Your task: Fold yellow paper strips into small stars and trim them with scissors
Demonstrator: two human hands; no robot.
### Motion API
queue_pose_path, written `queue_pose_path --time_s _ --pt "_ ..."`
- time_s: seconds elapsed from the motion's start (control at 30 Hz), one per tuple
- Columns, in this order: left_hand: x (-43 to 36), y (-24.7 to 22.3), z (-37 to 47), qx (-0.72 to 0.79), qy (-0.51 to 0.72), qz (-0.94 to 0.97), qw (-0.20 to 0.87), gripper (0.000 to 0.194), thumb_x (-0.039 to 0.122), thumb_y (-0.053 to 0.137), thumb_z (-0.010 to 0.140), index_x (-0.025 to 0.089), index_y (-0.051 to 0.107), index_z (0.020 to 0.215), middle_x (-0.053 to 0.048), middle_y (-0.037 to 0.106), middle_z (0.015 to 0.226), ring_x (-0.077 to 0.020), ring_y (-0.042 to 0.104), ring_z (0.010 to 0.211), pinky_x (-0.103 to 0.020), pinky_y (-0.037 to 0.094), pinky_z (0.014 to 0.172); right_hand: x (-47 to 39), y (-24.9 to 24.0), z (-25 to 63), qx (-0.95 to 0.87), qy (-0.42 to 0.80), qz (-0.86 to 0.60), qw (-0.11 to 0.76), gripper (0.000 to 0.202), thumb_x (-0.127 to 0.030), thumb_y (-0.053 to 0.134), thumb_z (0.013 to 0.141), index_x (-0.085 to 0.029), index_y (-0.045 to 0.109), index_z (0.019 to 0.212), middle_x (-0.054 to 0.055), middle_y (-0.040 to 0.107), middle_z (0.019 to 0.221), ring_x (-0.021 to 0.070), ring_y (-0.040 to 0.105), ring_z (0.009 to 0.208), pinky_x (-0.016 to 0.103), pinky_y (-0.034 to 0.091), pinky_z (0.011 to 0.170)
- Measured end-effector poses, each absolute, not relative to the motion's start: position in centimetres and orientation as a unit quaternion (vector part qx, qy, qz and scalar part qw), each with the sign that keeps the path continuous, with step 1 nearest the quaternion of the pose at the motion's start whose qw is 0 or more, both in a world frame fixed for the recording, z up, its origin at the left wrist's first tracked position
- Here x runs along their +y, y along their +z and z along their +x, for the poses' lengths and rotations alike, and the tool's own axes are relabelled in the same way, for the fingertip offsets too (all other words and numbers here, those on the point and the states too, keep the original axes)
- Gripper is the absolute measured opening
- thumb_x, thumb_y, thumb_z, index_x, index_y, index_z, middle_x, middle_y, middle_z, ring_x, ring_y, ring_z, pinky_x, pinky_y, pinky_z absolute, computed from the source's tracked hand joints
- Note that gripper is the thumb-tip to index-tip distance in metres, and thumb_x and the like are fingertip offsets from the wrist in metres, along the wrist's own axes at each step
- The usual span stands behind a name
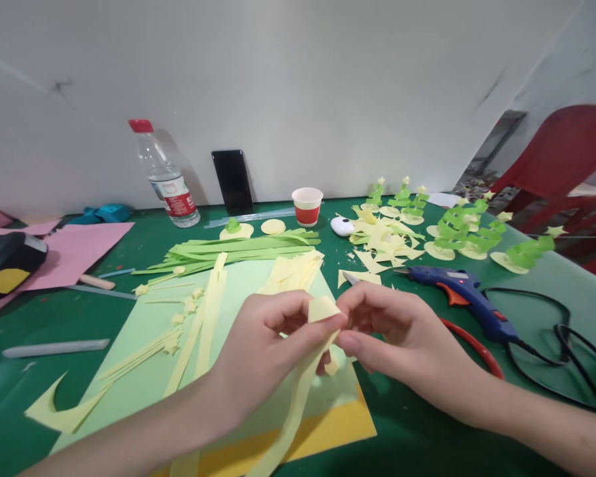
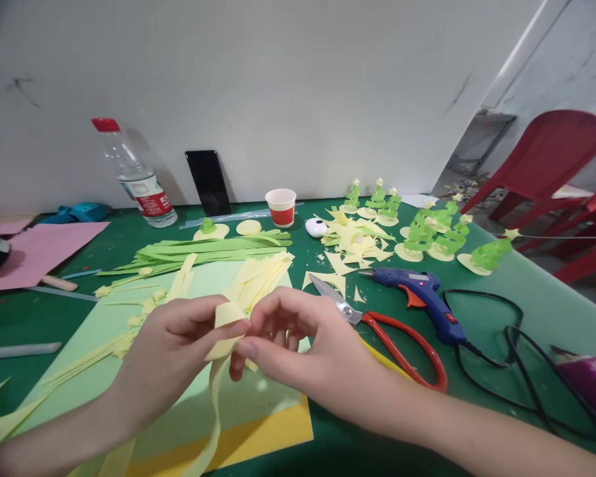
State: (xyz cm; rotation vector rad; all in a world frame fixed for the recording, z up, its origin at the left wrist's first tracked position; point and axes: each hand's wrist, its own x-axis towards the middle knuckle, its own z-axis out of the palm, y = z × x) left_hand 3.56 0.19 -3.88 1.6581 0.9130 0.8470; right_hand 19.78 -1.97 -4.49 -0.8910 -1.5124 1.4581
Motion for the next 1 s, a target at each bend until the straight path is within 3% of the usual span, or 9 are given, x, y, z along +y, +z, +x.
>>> queue_pose_path --time_s 0.2,0.43,0.6,0.73,0.87,1.0 --pt "0.13 -3.89 3.72 0.378 0.328 0.718 0.484 0.039 0.032 0.05 0.082 0.018 0.045 0.046 0.005 0.048 0.044 -0.0079 0.042 0.042 -0.02 0.031 0.043 -1.6 -4.69 19.48 -0.604 0.581 -0.345 0.423 0.01 -0.022 0.064 0.082 -0.019 0.056 0.076 -0.002 0.064 0.064 0.0081 0.054 0.055 0.018 0.036 0.045" --pt "-0.15 -4.04 3.5 0.327 0.313 0.747 0.487 0.035 0.025 0.037 0.088 0.019 0.049 0.055 0.004 0.053 0.052 -0.0094 0.051 0.05 -0.019 0.041 0.052 -2.04 -4.52 19.71 -0.592 0.58 -0.356 0.431 0.011 -0.018 0.061 0.082 -0.019 0.055 0.073 -0.004 0.055 0.062 0.0055 0.048 0.051 0.017 0.034 0.044" --pt "-0.33 -4.23 3.45 0.327 0.331 0.73 0.501 0.033 0.022 0.038 0.089 0.02 0.044 0.056 0.008 0.045 0.049 -0.007 0.044 0.04 -0.018 0.037 0.044 -2.04 -4.74 19.71 -0.583 0.573 -0.372 0.44 0.012 -0.009 0.057 0.078 -0.019 0.053 0.073 -0.007 0.047 0.061 0.0033 0.04 0.048 0.014 0.033 0.043" --pt "-0.36 -4.11 3.81 0.335 0.342 0.655 0.585 0.032 0.023 0.041 0.088 0.019 0.047 0.057 0.008 0.046 0.048 -0.0055 0.044 0.039 -0.015 0.039 0.043 -2.12 -4.86 19.54 -0.599 0.548 -0.364 0.457 0.012 -0.014 0.063 0.077 -0.021 0.053 0.079 -0.006 0.052 0.066 0.0055 0.047 0.054 0.014 0.04 0.047" --pt "-0.29 -4.03 3.9 0.336 0.347 0.611 0.627 0.037 0.025 0.044 0.087 0.019 0.051 0.051 0.007 0.048 0.043 -0.0062 0.044 0.039 -0.015 0.041 0.044 -1.97 -5.04 19.74 -0.633 0.481 -0.344 0.5 0.025 -0.005 0.059 0.075 -0.026 0.057 0.089 -0.004 0.059 0.075 0.0078 0.057 0.063 0.015 0.047 0.053" --pt "-0.16 -3.81 3.79 0.352 0.327 0.611 0.629 0.039 0.027 0.044 0.086 0.019 0.053 0.049 0.006 0.049 0.043 -0.0072 0.046 0.038 -0.017 0.041 0.043 -1.69 -4.98 20.23 -0.707 0.389 -0.314 0.501 0.022 -0.005 0.057 0.08 -0.026 0.059 0.086 -0.005 0.062 0.073 0.0075 0.057 0.058 0.018 0.049 0.055"
